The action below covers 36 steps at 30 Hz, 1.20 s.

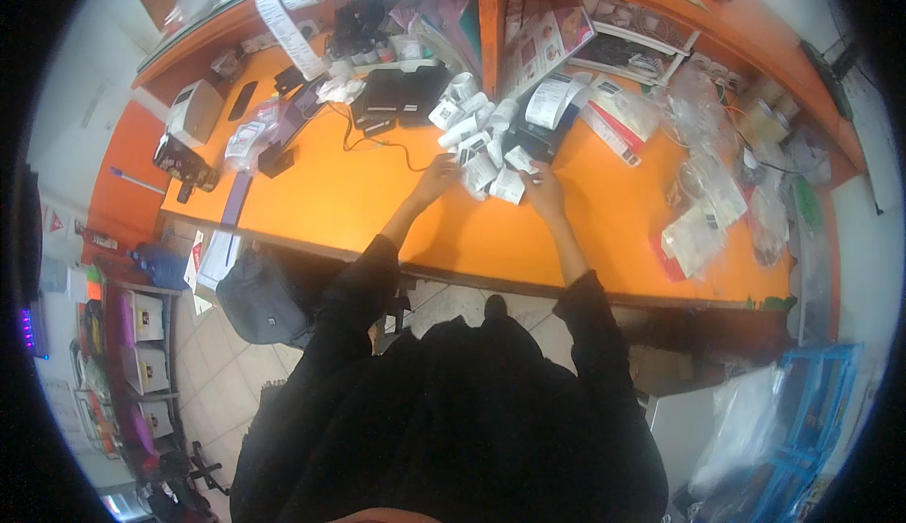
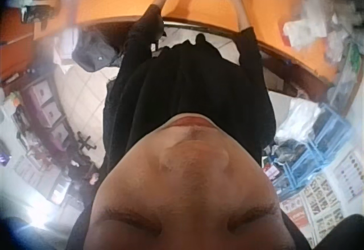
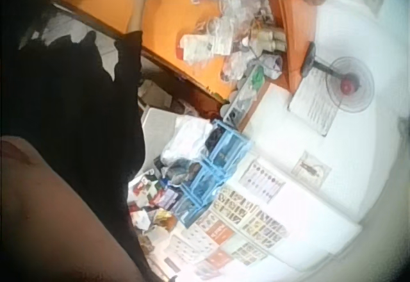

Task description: The person uses a tablet at a counter, moves to a food warmer to organize receipts, and then sorts and hands a long receipt to a customer at the counter.

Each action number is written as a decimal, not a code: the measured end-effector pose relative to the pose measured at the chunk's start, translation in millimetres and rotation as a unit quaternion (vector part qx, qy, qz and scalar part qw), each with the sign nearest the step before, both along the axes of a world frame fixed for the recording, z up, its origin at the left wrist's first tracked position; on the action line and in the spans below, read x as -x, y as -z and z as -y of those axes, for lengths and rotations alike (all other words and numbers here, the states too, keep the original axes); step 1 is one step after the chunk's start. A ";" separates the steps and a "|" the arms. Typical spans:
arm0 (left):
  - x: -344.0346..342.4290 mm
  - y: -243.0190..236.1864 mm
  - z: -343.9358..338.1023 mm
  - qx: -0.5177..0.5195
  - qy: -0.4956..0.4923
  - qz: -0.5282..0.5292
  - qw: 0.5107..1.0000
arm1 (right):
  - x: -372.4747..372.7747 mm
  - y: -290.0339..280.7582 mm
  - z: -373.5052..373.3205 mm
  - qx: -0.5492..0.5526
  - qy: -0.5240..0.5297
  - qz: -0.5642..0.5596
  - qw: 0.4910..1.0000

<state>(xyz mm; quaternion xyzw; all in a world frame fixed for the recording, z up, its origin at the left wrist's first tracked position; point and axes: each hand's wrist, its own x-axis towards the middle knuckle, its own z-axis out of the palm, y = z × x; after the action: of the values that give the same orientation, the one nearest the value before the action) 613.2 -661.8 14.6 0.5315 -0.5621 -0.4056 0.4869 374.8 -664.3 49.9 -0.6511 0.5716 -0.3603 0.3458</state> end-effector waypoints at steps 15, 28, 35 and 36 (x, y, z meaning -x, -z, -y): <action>1.6 -98.0 20.1 -0.015 0.073 -0.194 0.978 | -100.9 -67.8 3.6 -0.064 -0.118 0.332 0.934; -35.3 -99.5 67.1 -0.114 0.123 -0.446 0.879 | -128.0 -60.3 -1.0 -0.189 -0.136 0.255 0.938; -58.5 -92.0 69.7 -0.183 0.073 -0.553 0.809 | -95.5 -33.9 28.3 -0.118 -0.144 -0.012 0.982; -66.2 -83.8 71.4 -0.193 0.095 -0.560 0.800 | -90.6 -22.5 37.1 -0.120 -0.083 -0.072 0.987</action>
<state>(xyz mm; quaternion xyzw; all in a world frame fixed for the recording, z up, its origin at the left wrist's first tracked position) 679.4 -733.2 98.4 0.2391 -0.1495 -0.7768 0.5631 465.4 -701.4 72.4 -0.6746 0.5780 -0.2109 0.4079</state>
